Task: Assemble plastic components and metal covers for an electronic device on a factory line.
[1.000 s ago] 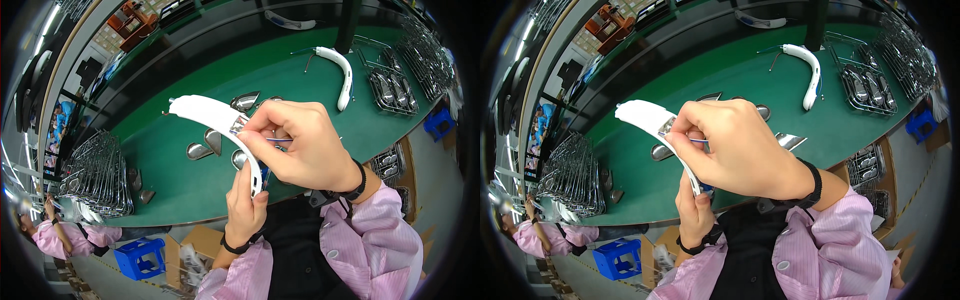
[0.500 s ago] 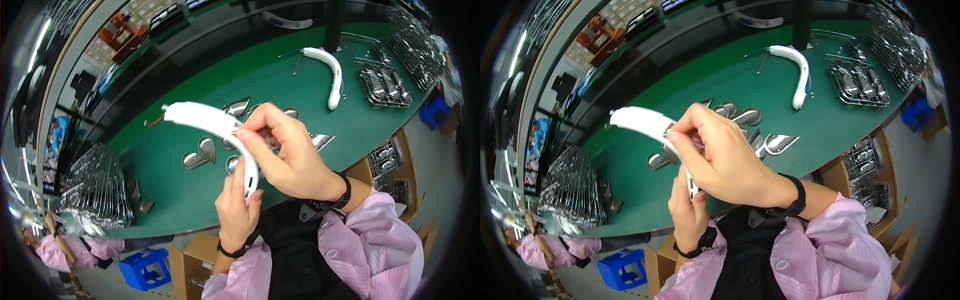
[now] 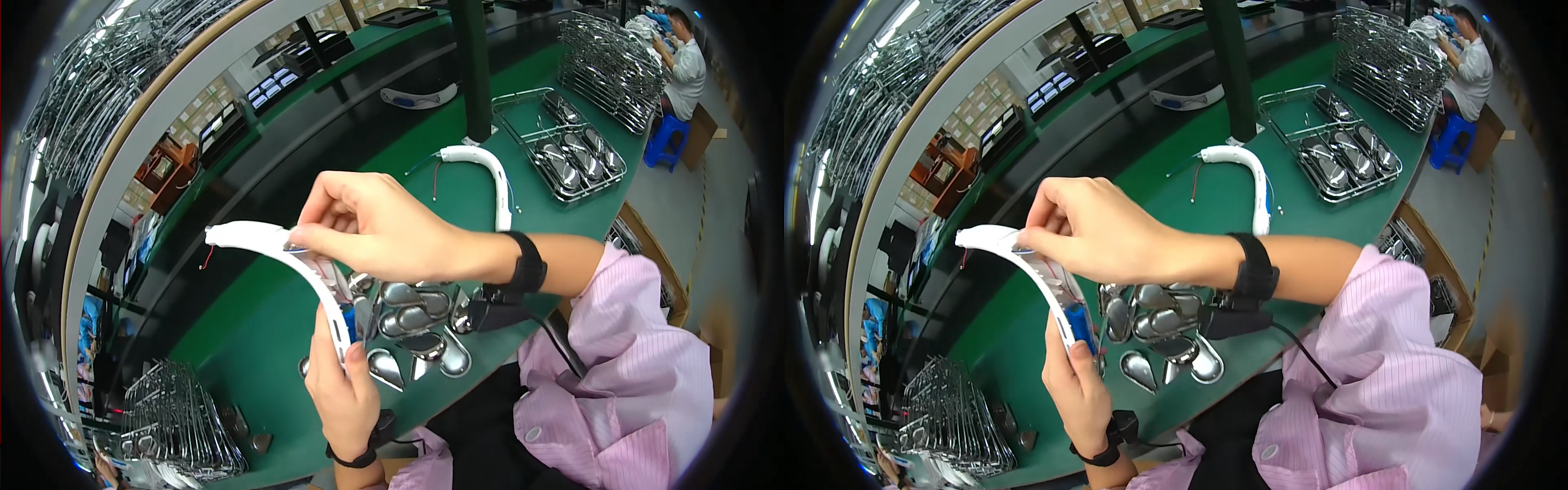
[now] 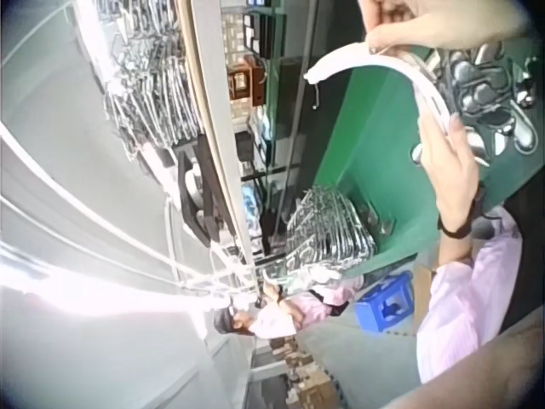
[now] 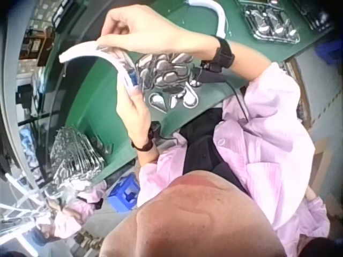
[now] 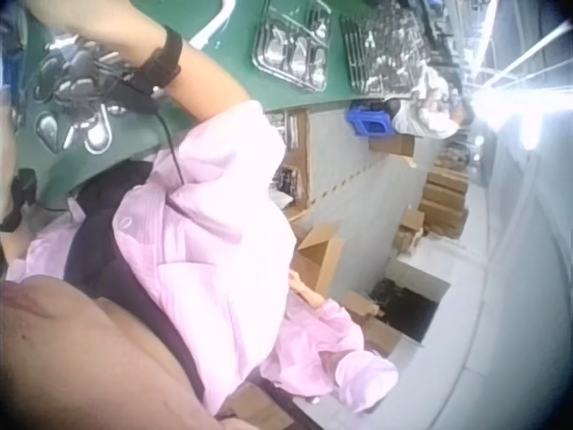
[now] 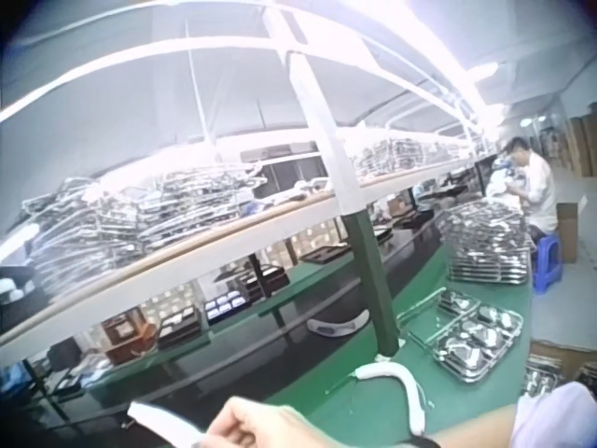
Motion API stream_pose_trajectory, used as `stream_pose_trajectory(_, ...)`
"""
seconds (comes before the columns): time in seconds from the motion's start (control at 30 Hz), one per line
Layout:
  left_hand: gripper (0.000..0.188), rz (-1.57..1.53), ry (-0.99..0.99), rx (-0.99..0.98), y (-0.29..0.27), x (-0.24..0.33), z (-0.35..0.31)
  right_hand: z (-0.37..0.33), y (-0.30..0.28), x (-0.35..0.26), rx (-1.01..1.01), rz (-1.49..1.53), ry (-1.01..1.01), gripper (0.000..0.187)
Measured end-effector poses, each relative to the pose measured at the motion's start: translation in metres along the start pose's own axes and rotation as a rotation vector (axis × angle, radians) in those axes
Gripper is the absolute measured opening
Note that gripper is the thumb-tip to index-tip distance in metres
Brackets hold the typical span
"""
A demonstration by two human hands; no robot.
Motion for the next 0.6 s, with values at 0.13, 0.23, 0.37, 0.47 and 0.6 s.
stream_pose_trajectory(0.13, 0.059, -0.466, -0.248, 0.091, -0.020, -0.030, 0.004, 0.086, -0.053, 0.064, 0.170, -0.567, -0.234, 0.042)
stream_pose_trajectory(0.23, 0.074, -0.597, -0.448, 0.200, -0.039, -0.051, -0.008, 0.160, -0.145, 0.184, -0.106, -1.190, 0.478, 0.050)
stream_pose_trajectory(0.37, 0.098, -0.538, -0.817, 0.281, -0.053, -0.084, -0.035, 0.158, -0.311, 0.311, 0.104, -1.726, 0.726, 0.042)
stream_pose_trajectory(0.47, 0.101, -0.518, -0.702, 0.310, -0.069, -0.079, -0.039, 0.161, -0.332, 0.334, 0.222, -1.631, 0.808, 0.037)
stream_pose_trajectory(0.6, 0.097, -0.532, -0.768, 0.540, -0.077, -0.096, -0.047, 0.165, -0.367, 0.354, 0.041, -1.541, 0.747, 0.043)
Point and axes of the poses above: each hand's wrist, its own z-axis towards the middle knuckle, its own y-axis out of the palm, x = y × z, the point moved 4 cm from there along z, towards the middle knuckle, and after that the axes turned 5 degrees about -y, right-handed, at the moved point
